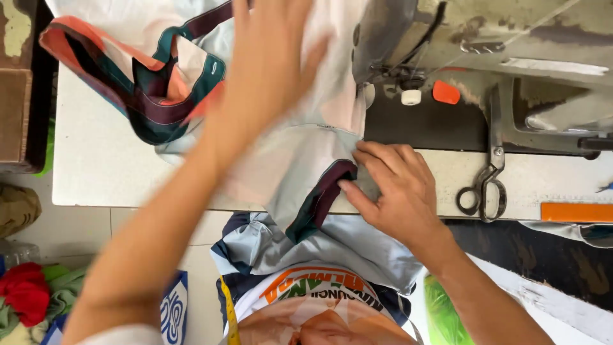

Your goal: The person is measuring and cutting pieces of patterned fabric on a sewing table next to an industrial sewing machine.

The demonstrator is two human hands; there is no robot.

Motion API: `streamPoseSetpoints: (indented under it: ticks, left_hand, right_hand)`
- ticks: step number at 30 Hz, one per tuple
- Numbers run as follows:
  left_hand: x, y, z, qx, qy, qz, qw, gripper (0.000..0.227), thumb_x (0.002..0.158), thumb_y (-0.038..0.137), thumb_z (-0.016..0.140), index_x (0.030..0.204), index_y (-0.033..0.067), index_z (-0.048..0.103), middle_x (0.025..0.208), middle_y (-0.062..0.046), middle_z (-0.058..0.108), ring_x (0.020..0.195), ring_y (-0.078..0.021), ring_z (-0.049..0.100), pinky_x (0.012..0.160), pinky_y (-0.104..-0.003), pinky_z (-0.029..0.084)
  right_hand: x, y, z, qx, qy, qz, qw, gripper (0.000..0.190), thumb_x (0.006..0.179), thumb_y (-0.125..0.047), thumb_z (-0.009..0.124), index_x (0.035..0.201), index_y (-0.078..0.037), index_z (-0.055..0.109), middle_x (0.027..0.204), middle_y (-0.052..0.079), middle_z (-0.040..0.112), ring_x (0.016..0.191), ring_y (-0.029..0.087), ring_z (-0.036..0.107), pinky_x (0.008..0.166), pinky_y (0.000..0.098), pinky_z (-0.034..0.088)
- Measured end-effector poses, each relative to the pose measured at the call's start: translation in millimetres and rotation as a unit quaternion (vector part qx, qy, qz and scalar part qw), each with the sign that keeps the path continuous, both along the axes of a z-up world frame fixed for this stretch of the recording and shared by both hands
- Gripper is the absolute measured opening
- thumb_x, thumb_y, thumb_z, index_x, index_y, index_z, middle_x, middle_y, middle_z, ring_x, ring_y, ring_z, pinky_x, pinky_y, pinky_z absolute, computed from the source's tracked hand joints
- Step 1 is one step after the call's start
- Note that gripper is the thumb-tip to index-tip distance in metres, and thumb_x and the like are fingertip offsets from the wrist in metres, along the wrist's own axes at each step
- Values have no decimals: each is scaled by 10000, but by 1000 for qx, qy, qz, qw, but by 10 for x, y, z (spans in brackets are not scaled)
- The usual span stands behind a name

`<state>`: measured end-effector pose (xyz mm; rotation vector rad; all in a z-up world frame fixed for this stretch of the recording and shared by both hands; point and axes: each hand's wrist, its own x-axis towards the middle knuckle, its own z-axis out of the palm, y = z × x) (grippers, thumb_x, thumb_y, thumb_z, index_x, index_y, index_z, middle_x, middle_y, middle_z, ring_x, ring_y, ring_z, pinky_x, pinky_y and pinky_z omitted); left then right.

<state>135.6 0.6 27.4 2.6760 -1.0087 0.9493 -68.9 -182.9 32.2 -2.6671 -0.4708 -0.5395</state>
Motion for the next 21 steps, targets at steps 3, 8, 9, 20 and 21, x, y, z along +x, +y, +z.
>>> streamPoseSetpoints:
  ticks: [3,8,9,20,21]
  left_hand:
    - [-1364,182,309,-176,285,-125,934,583,1114,388,498,1607,112,353,1730,-170,212,1659,-363,221,1357,-715,109]
    - [-1910,525,-150,-133,316,-143,928,707,656,57,548,1360,-7,576,1603,-228,401,1536,-512,239,1211,-789,74]
    - [-1896,610,-178,-135,308,-144,931,707,656,57,548,1360,-7,576,1603,-228,401,1536,-512,239,1211,-789,74]
    - [-1457,94,328,-119,253,-298,913,345,986,43,510,1310,-29,606,1318,-182,600,1276,-349,561,1171,-560,385]
    - [-1313,11,63,-122,253,-298,912,345,986,43,510,1310,-29,606,1318,-182,600,1276,-349,561,1171,-560,385]
  right_hand:
    - [1,45,-86,2,-77,-29,997,256,923,-241,779,1081,-41,754,1162,69,726,903,279,636,785,394,522]
    - [-97,5,-110,-91,-109,-36,989,293,816,-12,627,1051,-89,785,1227,9,743,877,246,595,730,370,503]
    - [-113,-17,-133,-94,-117,-35,988,293,816,-12,627,1051,-89,785,1227,9,743,877,246,595,730,370,503]
    - [-128,-129,-51,-77,-19,34,996,406,812,-105,569,1192,-25,686,1320,78,651,1101,303,582,887,446,493]
    - [-108,-151,-121,-79,-17,35,996,406,812,-105,569,1192,-25,686,1320,78,651,1101,303,582,887,446,493]
